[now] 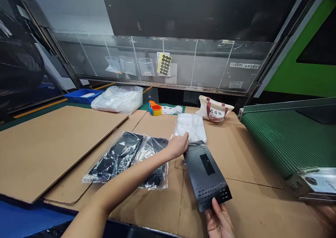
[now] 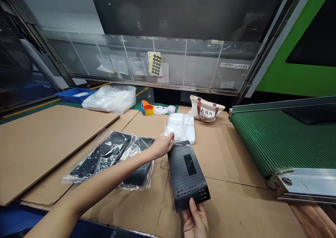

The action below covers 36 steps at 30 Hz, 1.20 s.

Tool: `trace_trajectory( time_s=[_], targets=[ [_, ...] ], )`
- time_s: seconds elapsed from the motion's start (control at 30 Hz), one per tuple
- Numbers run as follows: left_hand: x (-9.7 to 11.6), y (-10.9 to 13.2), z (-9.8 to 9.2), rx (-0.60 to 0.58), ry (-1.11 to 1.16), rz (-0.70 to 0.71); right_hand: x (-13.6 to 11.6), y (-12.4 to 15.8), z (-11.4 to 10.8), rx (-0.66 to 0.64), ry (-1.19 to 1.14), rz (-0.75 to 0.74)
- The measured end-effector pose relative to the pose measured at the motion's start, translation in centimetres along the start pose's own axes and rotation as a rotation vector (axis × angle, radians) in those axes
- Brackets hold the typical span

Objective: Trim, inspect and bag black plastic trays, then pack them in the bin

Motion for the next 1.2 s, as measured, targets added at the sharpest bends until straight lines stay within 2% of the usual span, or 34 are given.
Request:
trace_trajectory(
  time_s=[0.13,0.33,0.47,0.6,0.73,0.8,0.87,1.0,1.1,1.2],
  targets=[
    [1.1,1.5,0.0,0.022,-0.142,0.031,0.3,0.7,2.2,-0.043,0.038,0.052],
    [2.9,3.6,0.1,0.066,-0.207,0.1,2.5,0.9,4.4,-0.09,0.013,-0.011],
    [3.2,4.8,0.0,0.102,-0.267,0.169,4.2,1.2,4.7,-0.085,-0.038,0.048],
    [3.1,6.2,-0.6,0.142,-0.375,0.21,4.3,1.5,4.6,-0.052,-0.095,0.084],
    [3.2,7.7,-0.8,0.165,-0.44,0.29,4.5,1.4,4.5,-0.106,-0.095,0.151],
    [3.1,8.2,-0.8,0.204,-0.464,0.314,4.6,1.2,4.2,-0.135,-0.124,0.14],
    [2.5,8.5,-1.0,0.296,-0.504,0.3,4.7,1.0,3.9,-0.145,-0.165,0.122],
    [0.3,8.7,-1.9,0.47,-0.568,0.178,4.2,1.0,3.6,-0.097,-0.267,0.121],
    [-0.7,8.9,-2.0,0.474,-0.538,0.162,3.6,1.5,4.3,-0.117,-0.288,0.17],
    [-0.3,9.6,-1.3,0.486,-0.518,0.237,3.4,2.1,5.5,-0.135,-0.237,0.249]
  ],
)
Point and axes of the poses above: each hand's wrist, its own y-axis away from the middle knuckle, its own z-axis out of the palm, x = y × z, the point moved 3 cm from there along -y, towards the middle knuckle, and after that the axes turned 5 degrees about -y, right-handed, at the moved point
